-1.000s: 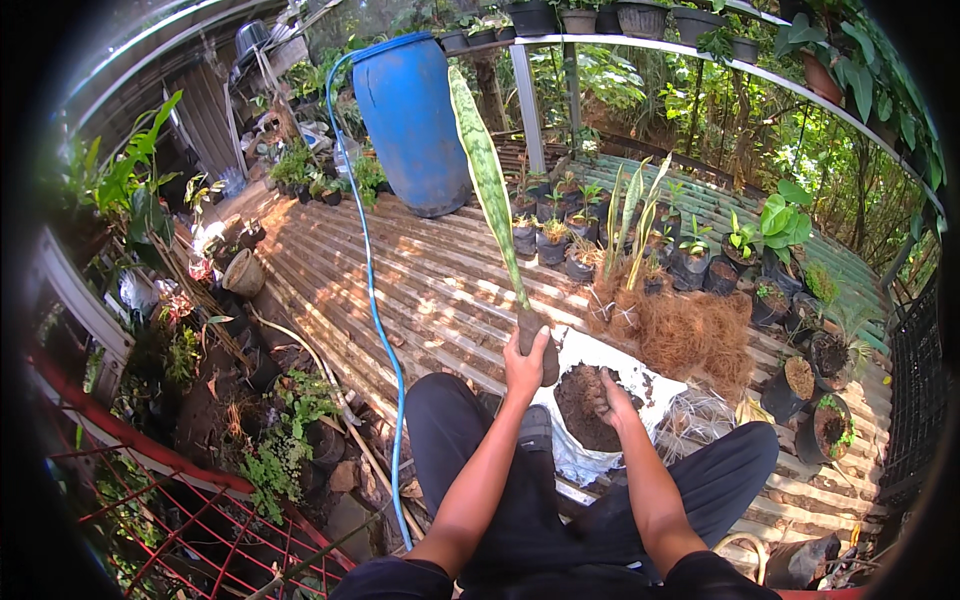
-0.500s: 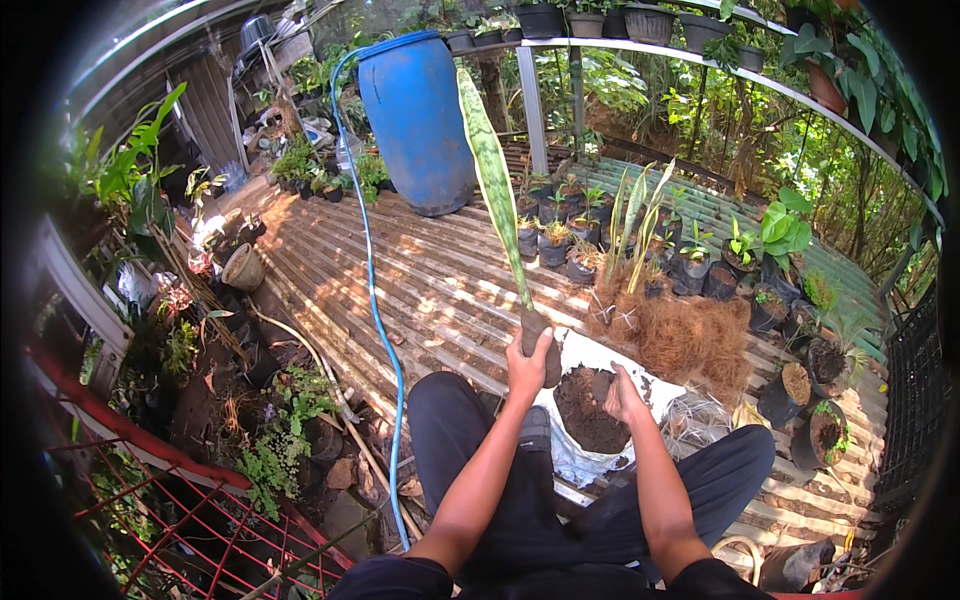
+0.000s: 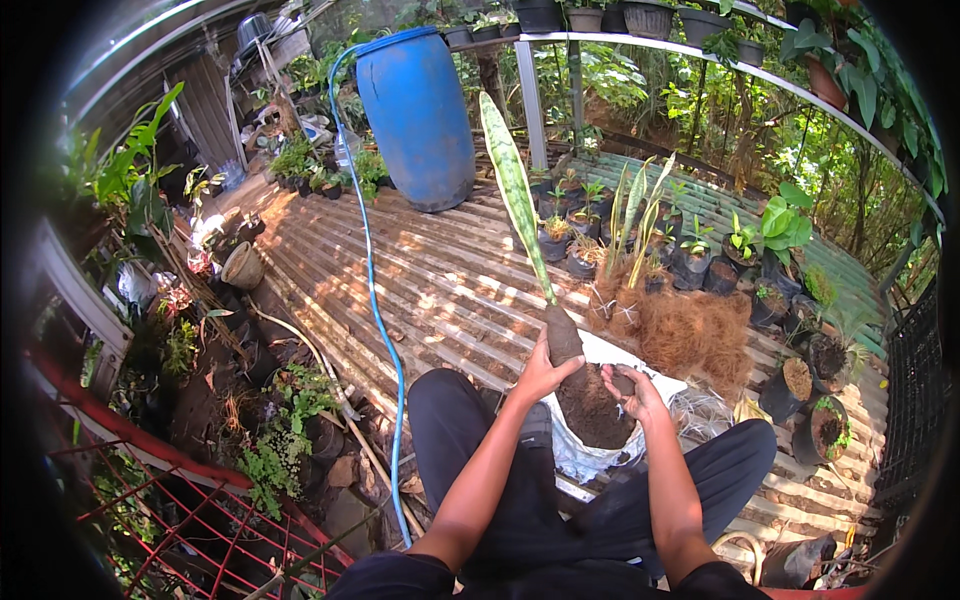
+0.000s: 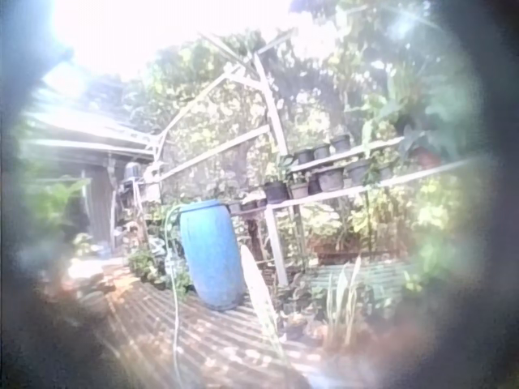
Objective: The person sits cross-legged and repeatedly packs soil around the root base of a single snake plant, shaping it into a compact ball by hand. The person rotates the plant and adds more soil from a nearby bag to build up the root ball.
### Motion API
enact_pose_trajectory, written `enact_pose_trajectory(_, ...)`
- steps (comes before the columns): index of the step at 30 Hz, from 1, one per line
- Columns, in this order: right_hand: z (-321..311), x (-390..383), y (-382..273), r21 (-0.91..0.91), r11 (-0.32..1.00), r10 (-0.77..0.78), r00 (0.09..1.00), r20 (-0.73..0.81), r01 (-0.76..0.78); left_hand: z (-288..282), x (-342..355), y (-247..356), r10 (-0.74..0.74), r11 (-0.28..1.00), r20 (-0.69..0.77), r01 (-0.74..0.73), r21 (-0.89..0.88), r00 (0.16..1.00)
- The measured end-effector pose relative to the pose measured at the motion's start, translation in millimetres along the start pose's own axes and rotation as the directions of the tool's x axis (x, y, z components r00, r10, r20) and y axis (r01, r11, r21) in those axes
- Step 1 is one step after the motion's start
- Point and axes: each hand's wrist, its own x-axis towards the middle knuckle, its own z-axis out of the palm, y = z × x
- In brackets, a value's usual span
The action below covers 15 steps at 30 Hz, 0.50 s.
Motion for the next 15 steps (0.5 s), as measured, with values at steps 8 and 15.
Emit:
enact_pose_trajectory(8,-1.5,6.0,1.8,0.188,0.982,0.001,1.000,-0.016,0.002,0.7,2.2,10.8,0.072,0.986,-0.191,-0.041,0.162,0.979)
enact_pose_trajectory(15,-0.4,11.3,9.8,0.017,0.991,-0.129,0.984,-0.121,0.132,4.3,3.0,10.1,0.037,0.981,-0.231,0.009,0.193,0.972)
